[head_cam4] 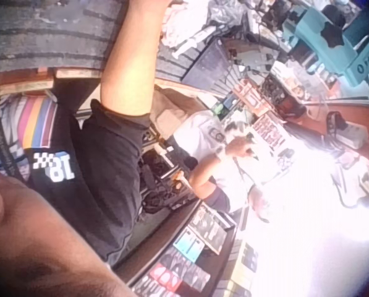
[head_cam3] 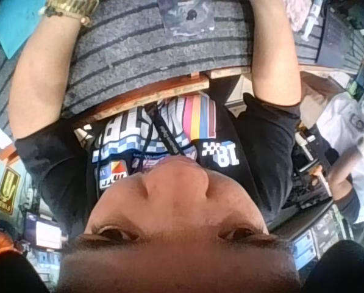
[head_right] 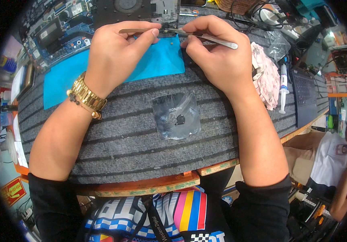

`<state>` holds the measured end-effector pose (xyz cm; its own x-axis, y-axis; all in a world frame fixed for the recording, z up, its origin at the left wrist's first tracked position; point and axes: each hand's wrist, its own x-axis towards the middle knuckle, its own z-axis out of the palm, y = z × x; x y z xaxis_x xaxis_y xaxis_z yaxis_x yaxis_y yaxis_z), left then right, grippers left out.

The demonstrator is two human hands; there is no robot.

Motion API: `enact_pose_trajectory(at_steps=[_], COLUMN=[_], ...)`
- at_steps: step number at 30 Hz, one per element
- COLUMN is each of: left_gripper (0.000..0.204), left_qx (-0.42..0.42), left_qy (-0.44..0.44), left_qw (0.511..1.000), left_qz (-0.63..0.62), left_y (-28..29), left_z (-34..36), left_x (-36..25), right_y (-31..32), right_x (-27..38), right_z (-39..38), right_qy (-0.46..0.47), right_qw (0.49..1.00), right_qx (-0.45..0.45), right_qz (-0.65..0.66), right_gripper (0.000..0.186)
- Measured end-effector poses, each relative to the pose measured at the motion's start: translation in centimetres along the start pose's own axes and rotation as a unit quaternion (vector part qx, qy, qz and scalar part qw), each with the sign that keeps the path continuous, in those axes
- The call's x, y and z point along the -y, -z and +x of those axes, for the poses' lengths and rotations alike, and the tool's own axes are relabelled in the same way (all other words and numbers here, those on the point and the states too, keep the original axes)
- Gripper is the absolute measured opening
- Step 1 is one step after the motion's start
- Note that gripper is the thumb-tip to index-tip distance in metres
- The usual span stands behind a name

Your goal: The person uses tweezers to manipulate small connectors and cables inside an open laptop chassis on a repair bench.

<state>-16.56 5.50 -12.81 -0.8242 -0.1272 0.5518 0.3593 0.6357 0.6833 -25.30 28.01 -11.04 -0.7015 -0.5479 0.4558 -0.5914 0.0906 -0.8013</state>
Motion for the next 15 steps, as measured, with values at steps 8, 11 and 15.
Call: enact_pose_trajectory(at_steps=[8,11,15], left_gripper=[0.023,0.022,0.022], left_qx=[0.003,-0.005,-0.007], left_qy=[-0.001,0.012,0.01], left_qw=[0.999,1.0,1.0], left_qz=[0.038,-0.006,0.001], left_y=[0.31,0.14,0.12], left_z=[0.02,0.02,0.03], left_x=[-0.69,-0.35,-0.28], right_y=[-0.11,-0.21,-0.11], right_x=[0.05,0.05,-0.08], right_z=[-0.02,0.01,-0.03], right_qy=[-0.006,0.0,-0.007], right_qw=[1.0,1.0,1.0], right_qx=[-0.007,-0.011,-0.009], right_qz=[-0.017,-0.019,-0.02], right_gripper=[0.017,0.017,0.017])
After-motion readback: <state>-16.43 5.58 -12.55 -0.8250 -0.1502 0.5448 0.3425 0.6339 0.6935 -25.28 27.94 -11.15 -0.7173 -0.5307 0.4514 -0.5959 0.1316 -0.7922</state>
